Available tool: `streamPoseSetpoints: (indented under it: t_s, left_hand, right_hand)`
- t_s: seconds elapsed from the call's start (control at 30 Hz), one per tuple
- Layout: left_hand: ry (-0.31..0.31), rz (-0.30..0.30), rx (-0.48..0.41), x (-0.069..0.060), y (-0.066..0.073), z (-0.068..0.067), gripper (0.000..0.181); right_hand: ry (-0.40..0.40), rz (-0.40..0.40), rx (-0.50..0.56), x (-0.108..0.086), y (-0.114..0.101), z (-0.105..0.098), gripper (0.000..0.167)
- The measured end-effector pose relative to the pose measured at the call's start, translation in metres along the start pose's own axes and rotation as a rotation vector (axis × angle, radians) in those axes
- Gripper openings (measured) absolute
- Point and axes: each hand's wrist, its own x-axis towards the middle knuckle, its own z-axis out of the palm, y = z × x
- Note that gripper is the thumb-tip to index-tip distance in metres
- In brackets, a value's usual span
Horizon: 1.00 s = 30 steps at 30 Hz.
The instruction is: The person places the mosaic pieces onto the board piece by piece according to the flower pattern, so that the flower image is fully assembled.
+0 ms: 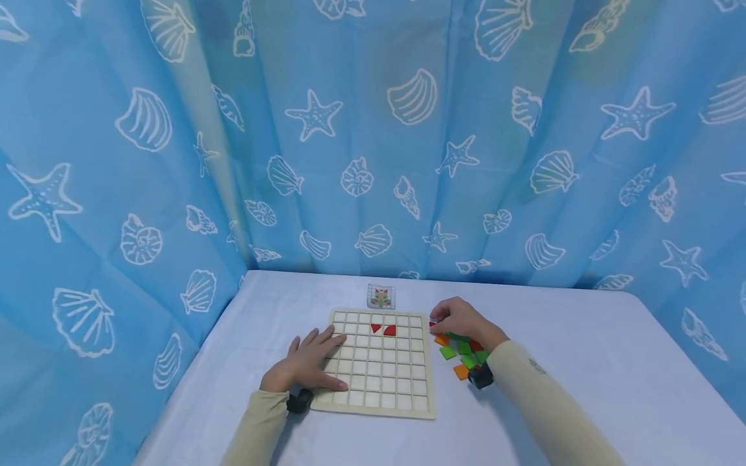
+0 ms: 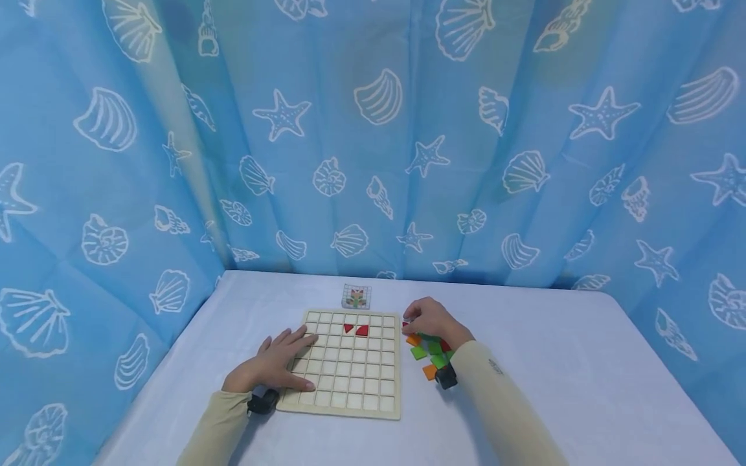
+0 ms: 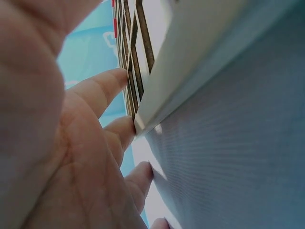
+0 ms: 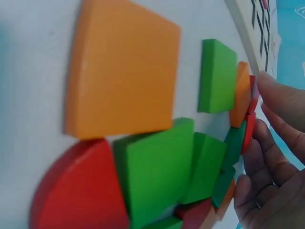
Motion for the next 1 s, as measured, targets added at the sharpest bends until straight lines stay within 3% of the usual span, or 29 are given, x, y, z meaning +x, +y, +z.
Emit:
streamPoseSetpoints:
  t_s: [0.13, 0.6, 1.0]
  left_hand:
    - [0.011, -0.008, 0.001, -0.001, -0.002, -0.001, 0.102]
    - [-0.002, -0.021, -0.009, 0.001, -0.001, 0.003, 0.103]
    - [-0.004, 0.009, -0.016, 0.000, 0.000, 0.001, 0.101]
  right_hand:
    - [-0.003, -0.019, -0.019, 0.004, -0.005, -0.001, 0.025]
    - [-0.052, 0.069, -0.016, 0.003, -0.013, 0.003, 0.015]
    - [-0.009, 0.117, 0.029, 0.004, -0.008, 0.007, 0.017]
